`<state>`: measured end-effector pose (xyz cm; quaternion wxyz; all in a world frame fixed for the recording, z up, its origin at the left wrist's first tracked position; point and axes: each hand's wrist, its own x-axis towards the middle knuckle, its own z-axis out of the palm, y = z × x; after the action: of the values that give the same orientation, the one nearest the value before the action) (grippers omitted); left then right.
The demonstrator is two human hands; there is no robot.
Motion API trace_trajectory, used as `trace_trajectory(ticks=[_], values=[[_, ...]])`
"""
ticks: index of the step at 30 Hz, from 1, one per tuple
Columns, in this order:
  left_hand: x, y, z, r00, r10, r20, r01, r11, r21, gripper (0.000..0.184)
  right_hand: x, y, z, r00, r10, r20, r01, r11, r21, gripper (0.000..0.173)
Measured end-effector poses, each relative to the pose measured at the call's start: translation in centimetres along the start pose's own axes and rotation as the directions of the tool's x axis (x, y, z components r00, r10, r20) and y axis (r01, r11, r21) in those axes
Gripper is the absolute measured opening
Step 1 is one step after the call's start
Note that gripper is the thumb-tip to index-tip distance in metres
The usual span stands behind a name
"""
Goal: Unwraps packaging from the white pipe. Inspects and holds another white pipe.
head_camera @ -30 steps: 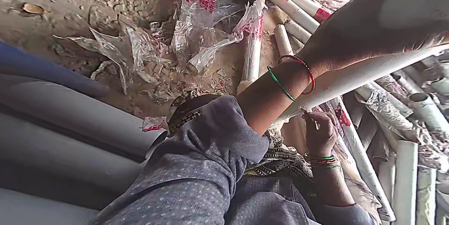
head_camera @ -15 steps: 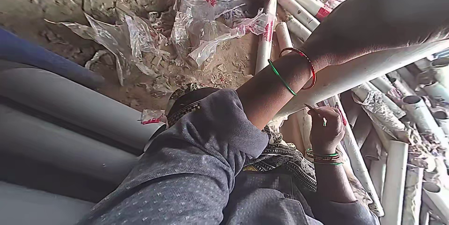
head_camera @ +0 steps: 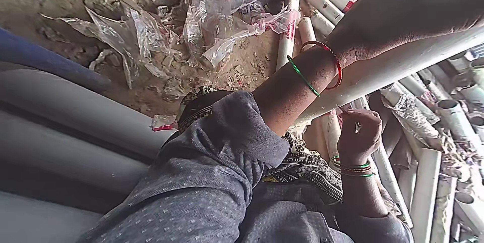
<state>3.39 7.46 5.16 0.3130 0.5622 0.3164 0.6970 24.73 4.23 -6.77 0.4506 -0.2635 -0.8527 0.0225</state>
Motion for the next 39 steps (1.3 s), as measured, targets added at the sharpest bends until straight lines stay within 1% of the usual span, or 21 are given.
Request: trace_trajectory(ticks=[2, 5, 7, 9, 11, 13, 14, 16, 19, 20, 22, 24, 25, 27, 29, 31, 33, 34, 37, 39], values=[[-0.1, 0.4, 0.0, 1.000, -0.015, 0.001, 0.015, 1.000, 0.008, 0.045, 0.0, 0.4, 0.7, 1.000, -0.028, 0.012, 0.029, 0.998, -0.047, 0.008], [-0.4, 0.6, -0.1, 1.000, -0.009, -0.008, 0.009, 1.000, 0.014, 0.054, -1.3, 0.6, 1.7, 0.996, -0.034, 0.081, 0.041, 0.995, -0.093, 0.013], [-0.4, 0.3, -0.1, 1.000, 0.026, -0.013, -0.026, 1.000, -0.009, 0.045, -1.6, 0.2, 1.6, 0.994, -0.019, 0.107, 0.027, 0.997, -0.073, 0.012], [-0.2, 0.1, 0.0, 0.999, 0.038, -0.010, -0.038, 0.999, 0.000, 0.039, -1.0, -0.2, 1.1, 0.998, -0.006, 0.069, 0.008, 0.999, -0.034, 0.010], [-0.2, -0.1, 0.3, 0.999, 0.035, -0.008, -0.035, 0.999, 0.000, 0.037, 0.1, -0.5, 0.6, 1.000, -0.013, 0.026, 0.014, 0.999, -0.036, 0.009], [-0.2, 0.0, 0.5, 1.000, 0.018, -0.002, -0.018, 1.000, 0.006, 0.040, 0.6, -0.5, 0.7, 0.998, -0.060, -0.002, 0.059, 0.994, -0.091, 0.009], [-0.2, 0.2, 0.5, 1.000, 0.010, 0.004, -0.010, 1.000, 0.008, 0.045, 0.5, -0.4, 0.8, 0.996, -0.085, -0.007, 0.084, 0.989, -0.122, 0.010], [-0.3, 0.4, 0.4, 1.000, -0.002, -0.004, 0.002, 1.000, 0.023, 0.053, -0.3, -0.1, 1.3, 0.995, -0.095, 0.024, 0.098, 0.983, -0.153, 0.011], [-0.3, 0.5, 0.5, 1.000, -0.015, -0.012, 0.016, 0.997, 0.076, 0.052, -2.5, 0.2, 1.9, 0.987, -0.065, 0.145, 0.093, 0.976, -0.195, 0.015], [-0.2, 0.4, 0.5, 1.000, 0.000, -0.012, 0.001, 0.996, 0.086, 0.050, -2.9, 0.2, 1.8, 0.985, -0.058, 0.161, 0.088, 0.979, -0.185, 0.015], [0.0, 0.2, 0.3, 0.999, 0.032, -0.016, -0.031, 0.998, 0.058, 0.042, -2.4, 0.0, 1.2, 0.993, -0.052, 0.104, 0.063, 0.992, -0.106, 0.012], [-0.1, -0.2, 0.4, 0.997, 0.061, -0.036, -0.060, 0.997, 0.044, 0.033, -0.9, -0.5, 0.3, 0.998, -0.051, 0.037, 0.054, 0.996, -0.069, 0.008], [-0.1, -0.2, 0.5, 0.997, 0.067, -0.037, -0.066, 0.997, 0.048, 0.032, -0.2, -0.5, 0.1, 0.998, -0.060, 0.007, 0.061, 0.995, -0.075, 0.008], [-0.2, 0.3, 0.5, 0.999, 0.038, -0.029, -0.036, 0.998, 0.056, 0.036, 0.3, 0.2, 0.4, 0.996, -0.089, -0.002, 0.088, 0.990, -0.106, 0.009], [-0.4, 0.5, 0.3, 1.000, 0.021, -0.018, -0.020, 0.998, 0.052, 0.045, -0.6, 0.8, 1.3, 0.993, -0.114, 0.035, 0.118, 0.984, -0.133, 0.012], [-0.5, 0.6, 0.1, 1.000, 0.013, -0.024, -0.012, 0.999, 0.044, 0.049, -2.3, 1.0, 2.0, 0.988, -0.104, 0.118, 0.123, 0.979, -0.166, 0.014], [-0.4, 0.6, 0.1, 0.999, 0.021, -0.034, -0.020, 0.999, 0.047, 0.043, -3.8, 1.2, 2.4, 0.980, -0.073, 0.186, 0.106, 0.979, -0.173, 0.015], [-0.2, 0.4, 0.1, 0.999, 0.034, -0.031, -0.033, 0.998, 0.055, 0.039, -3.9, 1.2, 2.4, 0.980, -0.057, 0.192, 0.088, 0.983, -0.159, 0.015], [0.1, -0.1, 0.1, 0.997, 0.058, -0.041, -0.055, 0.996, 0.069, 0.035, -2.3, 0.4, 1.7, 0.993, -0.044, 0.105, 0.054, 0.994, -0.098, 0.012], [0.1, -0.1, 0.2, 0.998, 0.046, -0.045, -0.042, 0.996, 0.079, 0.037, -0.7, 0.1, 1.1, 0.995, -0.075, 0.063, 0.081, 0.992, -0.099, 0.010]])
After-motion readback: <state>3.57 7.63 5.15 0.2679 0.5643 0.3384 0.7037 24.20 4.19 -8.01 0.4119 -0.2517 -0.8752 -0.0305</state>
